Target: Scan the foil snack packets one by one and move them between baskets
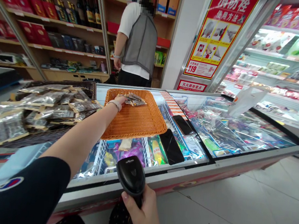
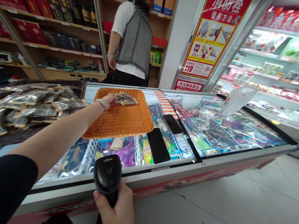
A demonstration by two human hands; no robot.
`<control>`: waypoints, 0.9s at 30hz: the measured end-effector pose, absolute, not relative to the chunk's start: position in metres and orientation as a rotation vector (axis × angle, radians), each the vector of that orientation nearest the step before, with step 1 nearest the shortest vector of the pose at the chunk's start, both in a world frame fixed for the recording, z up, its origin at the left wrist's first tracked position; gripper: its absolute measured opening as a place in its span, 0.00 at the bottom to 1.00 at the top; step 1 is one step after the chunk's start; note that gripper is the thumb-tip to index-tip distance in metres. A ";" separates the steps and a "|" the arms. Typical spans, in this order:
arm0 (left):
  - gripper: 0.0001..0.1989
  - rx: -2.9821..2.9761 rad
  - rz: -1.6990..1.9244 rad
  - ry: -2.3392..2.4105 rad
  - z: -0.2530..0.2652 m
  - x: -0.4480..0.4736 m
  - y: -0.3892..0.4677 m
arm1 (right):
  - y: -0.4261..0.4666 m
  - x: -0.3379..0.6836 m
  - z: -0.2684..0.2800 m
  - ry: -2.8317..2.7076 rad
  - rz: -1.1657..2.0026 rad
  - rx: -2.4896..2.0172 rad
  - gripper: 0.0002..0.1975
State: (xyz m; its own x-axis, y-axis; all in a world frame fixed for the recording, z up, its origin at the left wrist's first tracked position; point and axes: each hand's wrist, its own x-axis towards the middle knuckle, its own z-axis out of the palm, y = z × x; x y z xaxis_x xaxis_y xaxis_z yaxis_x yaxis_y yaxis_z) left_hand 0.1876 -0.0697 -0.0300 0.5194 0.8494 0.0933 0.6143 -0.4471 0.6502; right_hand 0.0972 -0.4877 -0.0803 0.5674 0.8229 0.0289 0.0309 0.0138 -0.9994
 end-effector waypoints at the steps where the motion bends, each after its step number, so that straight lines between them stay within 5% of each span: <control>1: 0.22 2.132 0.581 1.207 -0.029 0.186 -0.075 | -0.488 0.097 -0.079 -0.782 0.728 -1.444 0.14; 14: 0.15 1.698 1.137 0.762 -0.023 0.039 -0.229 | -0.486 0.075 -0.056 -0.809 0.620 -1.386 0.17; 21: 0.30 1.501 1.413 0.746 -0.082 -0.047 -0.272 | -0.474 0.046 -0.060 -0.912 0.663 -1.365 0.20; 27: 0.30 1.381 1.470 0.958 -0.113 -0.071 -0.275 | -0.468 0.020 -0.060 -0.947 0.707 -1.455 0.21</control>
State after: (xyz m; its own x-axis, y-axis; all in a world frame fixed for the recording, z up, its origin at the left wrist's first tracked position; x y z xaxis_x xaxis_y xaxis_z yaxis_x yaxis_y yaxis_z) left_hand -0.0709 -0.2748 -0.1129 0.0024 0.9477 0.3192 -0.0907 -0.3177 0.9438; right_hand 0.0200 -0.4675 -0.0604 0.4836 0.8693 0.1019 0.1494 0.0327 -0.9882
